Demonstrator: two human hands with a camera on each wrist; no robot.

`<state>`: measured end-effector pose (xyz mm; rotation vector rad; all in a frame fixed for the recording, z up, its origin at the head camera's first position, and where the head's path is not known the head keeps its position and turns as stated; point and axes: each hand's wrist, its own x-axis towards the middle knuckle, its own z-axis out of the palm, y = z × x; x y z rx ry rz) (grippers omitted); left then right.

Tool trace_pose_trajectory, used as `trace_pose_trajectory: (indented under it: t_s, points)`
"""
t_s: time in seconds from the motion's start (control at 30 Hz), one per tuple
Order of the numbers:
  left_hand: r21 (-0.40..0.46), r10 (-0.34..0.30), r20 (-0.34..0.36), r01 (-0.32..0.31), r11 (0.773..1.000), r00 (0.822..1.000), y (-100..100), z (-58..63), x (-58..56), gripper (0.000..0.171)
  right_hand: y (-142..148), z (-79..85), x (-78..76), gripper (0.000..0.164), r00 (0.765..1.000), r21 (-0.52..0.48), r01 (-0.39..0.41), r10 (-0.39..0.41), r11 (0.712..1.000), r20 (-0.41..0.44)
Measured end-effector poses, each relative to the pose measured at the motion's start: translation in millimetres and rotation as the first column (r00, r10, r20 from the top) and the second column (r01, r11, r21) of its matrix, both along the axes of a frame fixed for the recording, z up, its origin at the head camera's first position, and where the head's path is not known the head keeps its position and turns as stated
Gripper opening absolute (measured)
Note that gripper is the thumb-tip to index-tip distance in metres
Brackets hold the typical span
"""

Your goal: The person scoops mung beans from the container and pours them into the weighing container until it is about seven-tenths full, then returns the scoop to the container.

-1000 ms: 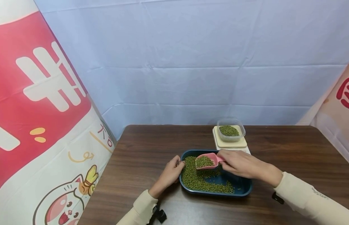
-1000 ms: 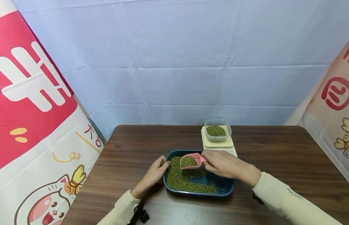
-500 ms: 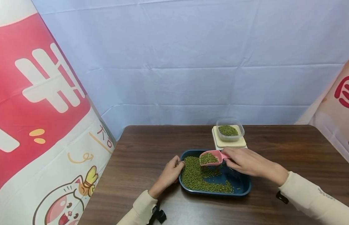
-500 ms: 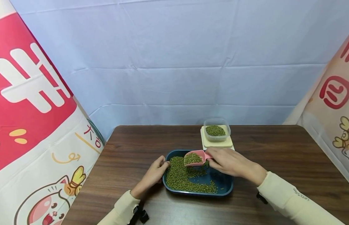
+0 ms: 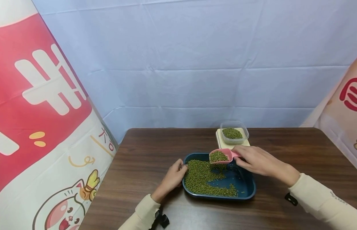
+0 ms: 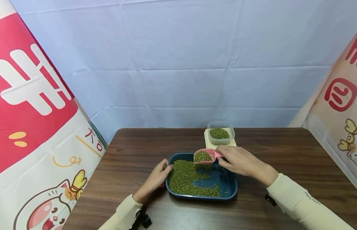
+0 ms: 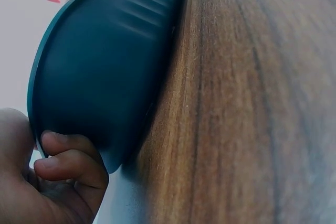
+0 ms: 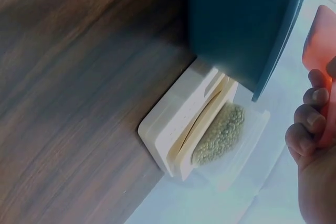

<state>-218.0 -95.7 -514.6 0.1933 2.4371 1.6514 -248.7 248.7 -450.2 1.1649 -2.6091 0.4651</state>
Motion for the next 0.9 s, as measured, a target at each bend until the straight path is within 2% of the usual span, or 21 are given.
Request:
trace_pose_trajectory:
  t_s: [0.33,0.6,0.9]
  points:
    - [0.006,-0.017,0.003,0.017,1.000,1.000,0,-0.9,0.4,0.024,11,2.0,-1.5,0.019,0.999,-0.031,0.037,-0.037,0.999,-0.005]
    - [0.010,-0.025,-0.001,0.025,1.000,1.000,-1,-1.6,0.2,0.025,22,4.5,-5.8,0.034,0.997,-0.055,0.065,-0.067,0.996,-0.042]
    - [0.006,-0.007,0.001,0.007,1.000,1.000,0,-1.5,0.1,0.026,33,5.1,-10.6,0.022,0.991,-0.054,0.132,-0.133,0.990,-0.016]
